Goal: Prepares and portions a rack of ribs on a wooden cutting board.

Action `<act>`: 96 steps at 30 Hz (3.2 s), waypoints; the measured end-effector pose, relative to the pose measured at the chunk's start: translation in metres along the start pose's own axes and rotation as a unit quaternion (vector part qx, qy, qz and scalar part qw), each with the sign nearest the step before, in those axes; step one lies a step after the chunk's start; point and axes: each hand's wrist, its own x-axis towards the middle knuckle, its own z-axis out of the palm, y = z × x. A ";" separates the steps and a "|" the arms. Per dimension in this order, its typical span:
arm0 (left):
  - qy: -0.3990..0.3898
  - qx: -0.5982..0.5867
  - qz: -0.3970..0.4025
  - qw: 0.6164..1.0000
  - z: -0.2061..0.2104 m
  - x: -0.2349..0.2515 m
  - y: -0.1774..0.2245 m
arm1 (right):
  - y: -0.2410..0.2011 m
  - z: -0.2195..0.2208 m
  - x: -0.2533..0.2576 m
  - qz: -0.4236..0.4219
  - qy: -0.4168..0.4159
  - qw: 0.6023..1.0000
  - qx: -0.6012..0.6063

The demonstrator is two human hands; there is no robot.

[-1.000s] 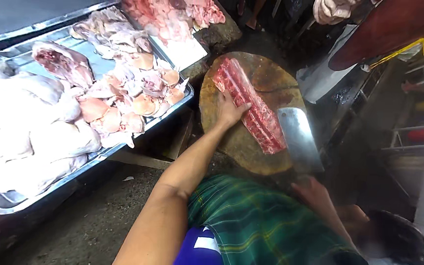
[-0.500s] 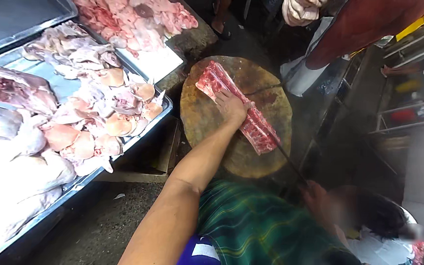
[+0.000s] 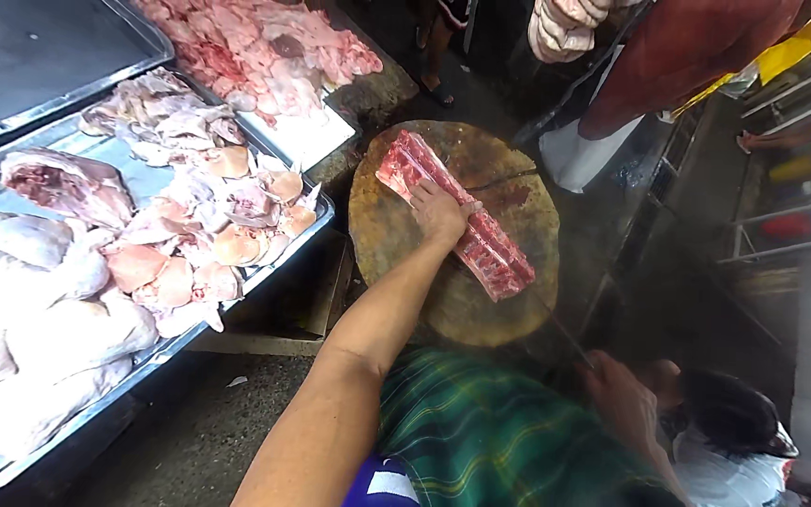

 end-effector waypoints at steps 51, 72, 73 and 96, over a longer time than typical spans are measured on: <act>-0.014 -0.108 0.133 0.985 0.066 -0.129 -0.067 | 0.111 0.019 -0.020 0.101 -0.326 0.838 0.426; -0.196 -0.295 0.067 0.933 0.035 -0.100 -0.102 | -0.062 -0.036 0.034 0.017 -0.258 0.936 0.239; -0.198 -0.286 0.068 0.935 0.029 -0.100 -0.103 | -0.068 -0.037 0.039 0.020 -0.262 0.936 0.235; -0.135 0.058 0.064 0.987 -0.118 -0.122 -0.238 | -0.147 0.025 0.062 0.035 -0.295 0.891 0.343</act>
